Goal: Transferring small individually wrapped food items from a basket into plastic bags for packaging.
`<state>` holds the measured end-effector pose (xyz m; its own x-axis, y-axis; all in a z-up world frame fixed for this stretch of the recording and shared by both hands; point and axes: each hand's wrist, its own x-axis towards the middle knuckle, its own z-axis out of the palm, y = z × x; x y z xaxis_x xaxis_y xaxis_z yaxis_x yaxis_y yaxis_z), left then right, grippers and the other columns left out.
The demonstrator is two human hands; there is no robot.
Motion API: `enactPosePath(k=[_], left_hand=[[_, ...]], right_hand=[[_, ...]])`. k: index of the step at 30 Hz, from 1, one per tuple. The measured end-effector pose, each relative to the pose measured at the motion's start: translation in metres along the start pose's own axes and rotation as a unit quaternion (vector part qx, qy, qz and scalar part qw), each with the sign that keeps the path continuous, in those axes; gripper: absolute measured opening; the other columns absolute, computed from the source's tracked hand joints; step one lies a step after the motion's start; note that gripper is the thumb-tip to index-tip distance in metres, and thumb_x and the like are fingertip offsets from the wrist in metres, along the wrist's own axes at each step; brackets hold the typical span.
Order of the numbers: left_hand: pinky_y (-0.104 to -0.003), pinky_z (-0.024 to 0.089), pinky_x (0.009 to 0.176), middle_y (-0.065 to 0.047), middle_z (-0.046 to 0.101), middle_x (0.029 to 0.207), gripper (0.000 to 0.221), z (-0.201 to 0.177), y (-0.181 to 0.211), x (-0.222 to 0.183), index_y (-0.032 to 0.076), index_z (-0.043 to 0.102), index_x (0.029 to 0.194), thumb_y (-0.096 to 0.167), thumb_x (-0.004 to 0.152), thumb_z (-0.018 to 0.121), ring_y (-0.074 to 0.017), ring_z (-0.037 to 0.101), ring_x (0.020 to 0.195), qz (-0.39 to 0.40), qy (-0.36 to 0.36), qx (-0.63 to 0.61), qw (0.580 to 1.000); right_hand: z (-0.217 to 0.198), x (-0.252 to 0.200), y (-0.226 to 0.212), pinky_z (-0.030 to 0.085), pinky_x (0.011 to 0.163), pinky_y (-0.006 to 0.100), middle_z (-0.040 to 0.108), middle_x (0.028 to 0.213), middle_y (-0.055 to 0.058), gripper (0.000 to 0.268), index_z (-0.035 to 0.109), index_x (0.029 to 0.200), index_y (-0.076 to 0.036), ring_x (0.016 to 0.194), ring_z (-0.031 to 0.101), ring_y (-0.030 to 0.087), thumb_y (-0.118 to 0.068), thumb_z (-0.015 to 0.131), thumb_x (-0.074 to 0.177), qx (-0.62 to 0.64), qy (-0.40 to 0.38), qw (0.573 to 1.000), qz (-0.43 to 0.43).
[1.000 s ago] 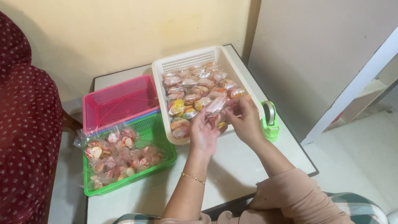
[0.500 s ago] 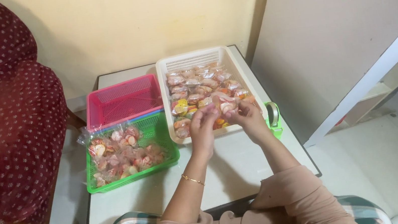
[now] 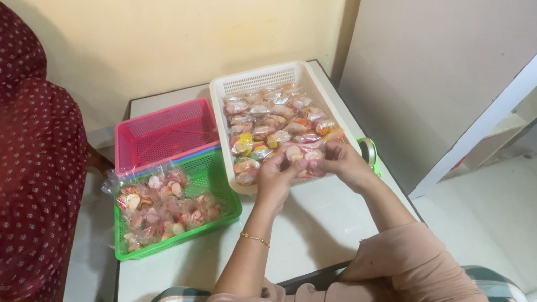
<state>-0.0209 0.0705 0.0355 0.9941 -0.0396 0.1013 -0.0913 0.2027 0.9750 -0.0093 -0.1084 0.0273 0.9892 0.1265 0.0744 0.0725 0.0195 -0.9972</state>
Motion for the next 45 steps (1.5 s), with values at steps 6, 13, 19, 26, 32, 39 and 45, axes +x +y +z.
enactPosePath(k=[6, 13, 19, 26, 32, 39, 45], left_hand=[[-0.020, 0.042, 0.063, 0.003, 0.063, 0.072, 0.026, -0.001, -0.030, 0.004, 0.011, 0.070, 0.080, 0.027, 0.074, 0.090, -0.0084, 0.056, 0.071, -0.050, -0.011, 0.019, 0.999], [-0.023, 0.051, 0.062, 0.003, 0.069, 0.074, 0.013, -0.020, -0.076, 0.044, 0.014, 0.076, 0.082, 0.022, 0.073, 0.081, -0.0095, 0.066, 0.072, -0.092, -0.018, 0.116, 0.989], [-0.031, 0.057, 0.086, -0.002, 0.076, 0.100, 0.041, -0.032, -0.062, 0.080, 0.018, 0.077, 0.112, 0.029, 0.073, 0.080, -0.0170, 0.072, 0.101, -0.104, -0.015, 0.202, 0.974], [-0.040, 0.055, 0.094, -0.009, 0.075, 0.106, 0.042, -0.053, -0.072, 0.149, 0.015, 0.075, 0.117, 0.024, 0.076, 0.080, -0.0298, 0.069, 0.108, 0.044, -0.006, 0.276, 0.960], [-0.046, 0.048, 0.103, -0.008, 0.071, 0.116, 0.043, -0.081, -0.073, 0.202, 0.020, 0.070, 0.126, 0.034, 0.085, 0.067, -0.0300, 0.063, 0.119, 0.069, -0.026, 0.497, 0.865], [-0.066, 0.034, 0.110, -0.011, 0.049, 0.154, 0.058, -0.069, -0.069, 0.230, 0.019, 0.050, 0.151, 0.032, 0.094, 0.052, -0.0395, 0.030, 0.148, 0.012, -0.117, 0.592, 0.798], [-0.075, -0.007, 0.114, -0.002, 0.026, 0.167, 0.060, -0.068, -0.114, 0.257, 0.025, 0.039, 0.156, 0.044, 0.100, 0.036, -0.0372, 0.004, 0.156, -0.082, -0.153, 0.641, 0.747]], right_hand=[[-0.012, 0.005, 0.024, 0.060, 0.069, 0.038, 0.069, 0.080, 0.020, 0.030, 0.071, 0.105, 0.011, 0.071, 0.070, 0.027, 0.003, 0.080, 0.078, -0.036, -0.006, 0.997, 0.063], [-0.013, 0.028, 0.028, 0.059, 0.075, 0.037, 0.074, 0.085, 0.022, 0.049, 0.069, 0.124, 0.003, 0.075, 0.075, 0.028, -0.007, 0.083, 0.078, -0.175, -0.027, 0.980, 0.087], [0.006, 0.069, -0.002, 0.062, 0.074, 0.032, 0.078, 0.085, 0.017, 0.057, 0.073, 0.129, -0.017, 0.079, 0.079, 0.026, -0.013, 0.087, 0.074, -0.275, -0.017, 0.953, 0.128], [0.002, 0.157, 0.010, 0.052, 0.102, 0.049, 0.073, 0.123, 0.012, 0.053, 0.072, 0.121, -0.026, 0.119, 0.066, 0.039, -0.042, 0.086, 0.072, -0.429, 0.008, 0.900, 0.070], [-0.039, 0.270, 0.100, 0.054, 0.096, 0.048, 0.075, 0.117, 0.008, 0.044, 0.066, 0.125, -0.029, 0.114, 0.068, 0.034, -0.035, 0.078, 0.082, -0.478, 0.076, 0.875, 0.010], [-0.046, 0.315, 0.165, 0.057, 0.092, 0.047, 0.073, 0.108, 0.013, 0.044, 0.061, 0.130, -0.025, 0.104, 0.072, 0.037, -0.023, 0.075, 0.088, -0.588, 0.035, 0.807, -0.048], [-0.039, 0.309, 0.161, 0.042, 0.112, 0.050, 0.066, 0.134, 0.018, 0.047, 0.055, 0.144, -0.021, 0.122, 0.065, 0.039, -0.022, 0.052, 0.097, -0.608, -0.071, 0.790, -0.047]])
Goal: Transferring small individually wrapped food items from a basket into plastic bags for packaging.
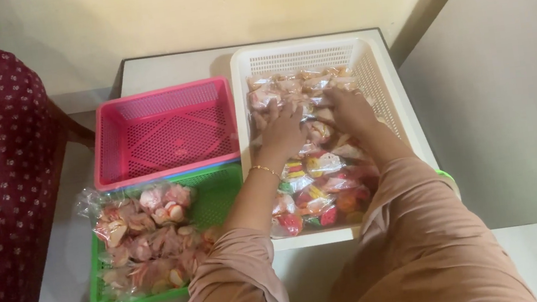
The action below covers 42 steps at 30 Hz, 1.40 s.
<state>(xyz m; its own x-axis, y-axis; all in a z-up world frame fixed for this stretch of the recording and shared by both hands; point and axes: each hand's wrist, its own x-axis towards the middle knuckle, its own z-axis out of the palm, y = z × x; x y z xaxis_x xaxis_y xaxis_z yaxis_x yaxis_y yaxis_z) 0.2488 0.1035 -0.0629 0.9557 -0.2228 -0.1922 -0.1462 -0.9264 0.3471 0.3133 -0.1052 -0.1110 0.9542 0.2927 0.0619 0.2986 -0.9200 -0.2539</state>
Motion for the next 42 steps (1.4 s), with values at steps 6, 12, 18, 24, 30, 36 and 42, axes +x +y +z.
enactPosePath(k=[6, 12, 18, 24, 30, 36, 42], left_hand=[[-0.070, 0.005, 0.119, -0.004, 0.030, 0.166, 0.055, 0.001, -0.004, -0.024, 0.026, 0.047, 0.151, 0.046, 0.101, 0.036, -0.0394, 0.013, 0.155, 0.020, 0.038, -0.035, 0.998], [-0.069, 0.026, 0.117, -0.013, 0.054, 0.143, 0.047, -0.028, -0.032, -0.089, 0.020, 0.061, 0.138, 0.040, 0.096, 0.054, -0.0443, 0.037, 0.145, 0.108, 0.130, -0.015, 0.986], [-0.075, 0.028, 0.110, -0.004, 0.063, 0.132, 0.040, -0.056, -0.132, -0.135, 0.026, 0.066, 0.132, 0.032, 0.093, 0.057, -0.0326, 0.049, 0.136, 0.028, 0.126, -0.012, 0.992], [-0.053, 0.051, 0.099, -0.012, 0.076, 0.105, 0.029, -0.075, -0.172, -0.235, 0.017, 0.077, 0.108, 0.034, 0.089, 0.062, -0.0364, 0.068, 0.114, -0.029, 0.065, -0.055, 0.996], [-0.050, 0.053, 0.098, -0.013, 0.075, 0.106, 0.033, -0.054, -0.141, -0.275, 0.019, 0.079, 0.099, 0.045, 0.087, 0.064, -0.0353, 0.068, 0.113, -0.082, 0.059, -0.070, 0.992], [-0.050, 0.054, 0.096, -0.016, 0.076, 0.104, 0.040, -0.036, -0.130, -0.261, 0.010, 0.080, 0.102, 0.042, 0.087, 0.061, -0.0368, 0.070, 0.110, -0.137, 0.039, -0.006, 0.990], [-0.052, 0.055, 0.092, -0.020, 0.076, 0.101, 0.032, -0.006, -0.151, -0.237, 0.002, 0.078, 0.098, 0.021, 0.091, 0.054, -0.0395, 0.071, 0.108, -0.123, 0.065, 0.011, 0.990]], right_hand=[[0.002, -0.003, 0.006, 0.032, 0.118, 0.059, 0.038, 0.160, 0.024, 0.068, 0.035, 0.161, -0.020, 0.139, 0.045, 0.050, -0.036, 0.059, 0.099, 0.000, -0.018, 0.998, 0.067], [-0.030, -0.038, -0.035, 0.057, 0.095, 0.042, 0.065, 0.121, 0.006, 0.035, 0.073, 0.123, -0.037, 0.109, 0.070, 0.031, -0.037, 0.074, 0.089, 0.055, 0.100, 0.993, -0.006], [-0.036, -0.064, -0.101, 0.058, 0.090, 0.037, 0.075, 0.104, -0.001, 0.019, 0.078, 0.107, -0.027, 0.098, 0.074, 0.019, -0.035, 0.073, 0.090, 0.133, 0.074, 0.987, -0.056], [-0.033, -0.113, -0.212, 0.057, 0.087, 0.048, 0.078, 0.092, 0.013, 0.015, 0.080, 0.096, -0.017, 0.095, 0.074, 0.037, -0.020, 0.075, 0.082, 0.174, -0.038, 0.962, -0.205], [0.000, -0.135, -0.271, 0.058, 0.086, 0.051, 0.077, 0.098, 0.015, 0.019, 0.076, 0.104, -0.017, 0.094, 0.073, 0.040, -0.019, 0.064, 0.089, 0.145, -0.085, 0.959, -0.228], [0.021, -0.134, -0.273, 0.062, 0.076, 0.039, 0.070, 0.085, 0.002, 0.029, 0.078, 0.093, -0.030, 0.081, 0.075, 0.029, -0.009, 0.061, 0.080, -0.065, -0.052, 0.945, -0.316], [0.067, -0.114, -0.244, 0.059, 0.054, 0.035, 0.061, 0.057, -0.001, 0.013, 0.071, 0.062, -0.019, 0.055, 0.069, 0.020, -0.016, 0.069, 0.074, -0.177, 0.019, 0.906, -0.384]])
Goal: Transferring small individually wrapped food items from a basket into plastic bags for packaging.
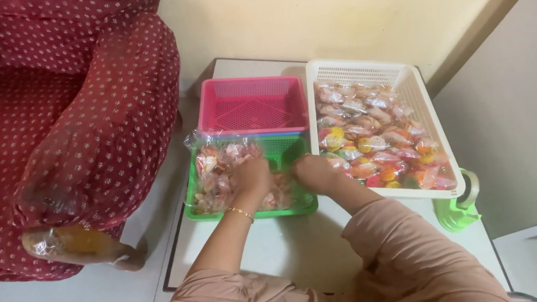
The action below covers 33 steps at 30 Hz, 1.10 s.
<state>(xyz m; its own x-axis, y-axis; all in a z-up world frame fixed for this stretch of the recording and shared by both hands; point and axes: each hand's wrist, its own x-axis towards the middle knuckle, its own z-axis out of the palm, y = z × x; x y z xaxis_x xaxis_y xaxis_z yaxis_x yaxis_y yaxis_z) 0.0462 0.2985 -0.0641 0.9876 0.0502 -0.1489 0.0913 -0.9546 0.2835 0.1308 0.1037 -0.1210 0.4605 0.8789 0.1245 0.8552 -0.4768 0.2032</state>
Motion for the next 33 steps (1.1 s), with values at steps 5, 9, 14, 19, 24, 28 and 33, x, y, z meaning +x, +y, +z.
enactPosePath(k=[5, 9, 14, 19, 24, 28, 33], left_hand=[[-0.061, 0.040, 0.108, -0.019, 0.074, 0.115, 0.034, -0.026, 0.004, -0.004, 0.007, 0.078, 0.106, 0.022, 0.088, 0.053, -0.0421, 0.065, 0.119, -0.029, 0.009, -0.050, 0.998], [-0.065, 0.031, 0.113, -0.009, 0.075, 0.111, 0.033, -0.013, -0.007, 0.018, 0.022, 0.077, 0.111, 0.031, 0.086, 0.058, -0.0363, 0.066, 0.117, -0.009, 0.072, -0.135, 0.988], [-0.054, 0.052, 0.097, -0.008, 0.076, 0.098, 0.024, -0.074, 0.033, -0.024, 0.021, 0.077, 0.095, 0.034, 0.085, 0.059, -0.0362, 0.069, 0.106, -0.005, 0.121, -0.202, 0.972], [-0.045, 0.055, 0.091, -0.008, 0.076, 0.090, 0.026, -0.109, 0.070, -0.056, 0.019, 0.078, 0.093, 0.038, 0.081, 0.063, -0.0335, 0.071, 0.102, 0.013, 0.157, -0.295, 0.943], [-0.032, 0.051, 0.087, -0.002, 0.074, 0.085, 0.016, -0.128, 0.107, -0.097, 0.017, 0.078, 0.089, 0.028, 0.086, 0.066, -0.0142, 0.063, 0.092, 0.074, 0.157, -0.593, 0.786], [-0.037, 0.050, 0.100, -0.015, 0.066, 0.124, 0.064, -0.057, 0.110, -0.060, 0.010, 0.058, 0.141, 0.035, 0.085, 0.080, -0.0237, 0.056, 0.119, 0.241, 0.089, -0.693, 0.674], [-0.033, 0.055, 0.101, -0.012, 0.066, 0.128, 0.090, -0.027, 0.137, -0.062, 0.013, 0.059, 0.139, 0.009, 0.059, 0.098, -0.0232, 0.058, 0.124, 0.199, -0.035, -0.664, 0.719]], right_hand=[[-0.041, -0.002, -0.004, 0.060, 0.055, 0.042, 0.063, 0.062, 0.002, 0.014, 0.067, 0.066, -0.021, 0.058, 0.069, 0.026, -0.028, 0.066, 0.077, 0.001, 0.063, 0.997, 0.047], [-0.069, -0.001, -0.001, 0.059, 0.059, 0.037, 0.063, 0.065, -0.003, 0.017, 0.065, 0.066, -0.025, 0.063, 0.070, 0.023, -0.036, 0.069, 0.078, 0.011, 0.136, 0.988, 0.066], [-0.115, -0.020, 0.012, 0.059, 0.064, 0.038, 0.067, 0.072, 0.000, 0.012, 0.068, 0.076, -0.020, 0.072, 0.072, 0.026, -0.028, 0.069, 0.084, 0.095, 0.123, 0.979, 0.130], [-0.189, -0.056, 0.018, 0.060, 0.074, 0.039, 0.074, 0.080, 0.002, 0.002, 0.072, 0.085, -0.018, 0.083, 0.075, 0.028, -0.019, 0.072, 0.084, 0.204, 0.138, 0.957, 0.153], [-0.240, -0.094, 0.020, 0.059, 0.079, 0.040, 0.077, 0.085, 0.008, 0.007, 0.073, 0.090, -0.015, 0.087, 0.075, 0.030, -0.014, 0.075, 0.083, 0.282, 0.160, 0.926, 0.195], [-0.261, -0.115, 0.021, 0.058, 0.079, 0.035, 0.077, 0.082, 0.007, 0.008, 0.075, 0.088, -0.015, 0.085, 0.076, 0.027, -0.012, 0.076, 0.081, 0.291, 0.171, 0.916, 0.217], [-0.274, -0.132, 0.023, 0.059, 0.081, 0.035, 0.077, 0.083, 0.008, 0.010, 0.077, 0.088, -0.011, 0.084, 0.076, 0.026, -0.006, 0.079, 0.080, 0.302, 0.167, 0.904, 0.254]])
